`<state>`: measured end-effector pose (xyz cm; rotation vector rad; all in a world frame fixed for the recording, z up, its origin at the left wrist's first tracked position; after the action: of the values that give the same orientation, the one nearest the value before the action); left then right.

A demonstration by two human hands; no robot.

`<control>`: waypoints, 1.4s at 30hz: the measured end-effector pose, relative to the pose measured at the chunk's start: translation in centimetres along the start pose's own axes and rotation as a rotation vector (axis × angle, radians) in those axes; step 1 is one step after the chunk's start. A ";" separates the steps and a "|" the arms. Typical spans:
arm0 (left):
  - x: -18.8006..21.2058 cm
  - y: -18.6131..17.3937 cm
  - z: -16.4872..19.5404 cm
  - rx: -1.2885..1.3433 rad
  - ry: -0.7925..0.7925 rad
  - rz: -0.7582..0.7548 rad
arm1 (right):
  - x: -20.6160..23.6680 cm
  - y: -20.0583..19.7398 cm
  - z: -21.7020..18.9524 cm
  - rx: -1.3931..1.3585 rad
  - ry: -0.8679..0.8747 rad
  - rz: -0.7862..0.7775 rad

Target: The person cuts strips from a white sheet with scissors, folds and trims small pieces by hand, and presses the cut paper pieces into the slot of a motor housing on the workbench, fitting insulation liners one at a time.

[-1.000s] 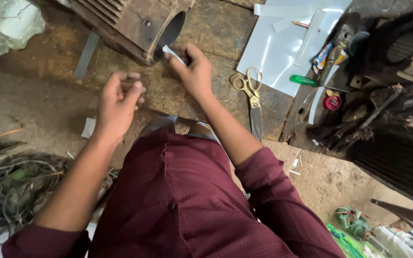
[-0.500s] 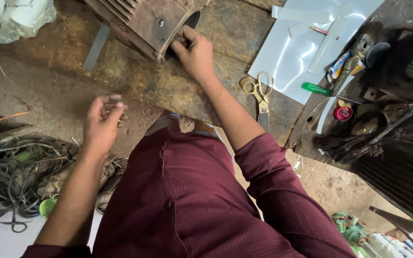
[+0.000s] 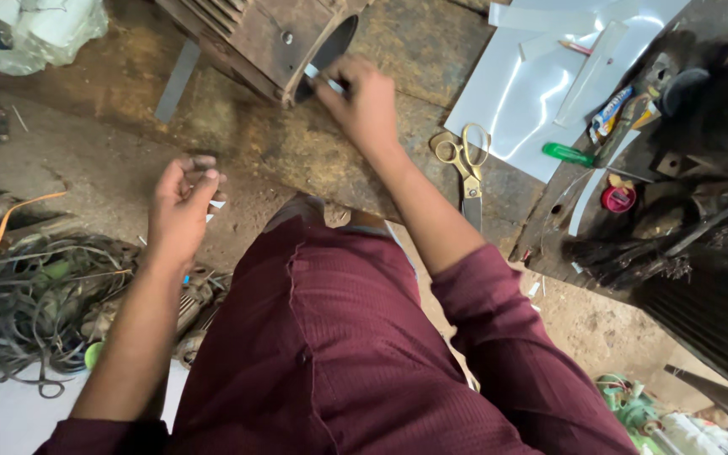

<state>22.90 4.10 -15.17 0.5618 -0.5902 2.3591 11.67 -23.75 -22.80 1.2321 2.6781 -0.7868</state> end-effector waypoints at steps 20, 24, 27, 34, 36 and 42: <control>-10.2 -1.7 6.2 -0.147 0.718 0.005 | 0.5 2.0 -0.2 -0.067 0.067 0.099; -14.1 -0.8 10.0 -0.126 0.659 -0.084 | 0.0 3.1 -0.7 -0.013 0.047 0.075; -15.9 -1.1 12.0 -0.322 0.458 -0.053 | 0.0 3.9 -1.3 -0.032 0.012 0.113; -18.2 -2.2 12.6 -0.287 0.539 -0.245 | 0.4 4.6 -2.3 0.008 0.071 0.126; -18.7 -2.2 12.4 -0.287 0.536 -0.261 | 1.0 4.6 -2.7 -0.011 0.107 0.159; -19.2 -2.4 11.5 -0.303 0.571 -0.242 | 3.4 6.7 -4.1 -0.129 0.147 0.170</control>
<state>40.83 -9.49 -15.24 -0.1707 -0.5561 2.0130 14.76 -15.76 -23.00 1.5134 2.6390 -0.5119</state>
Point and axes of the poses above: each hand's wrist, its own x-axis away from the middle knuckle, its own y-axis out of the palm, z = x × y, the point moved 1 cm from there along -x, towards the middle knuckle, and after that the axes turned 2 degrees about -y, right-handed, at the moved point
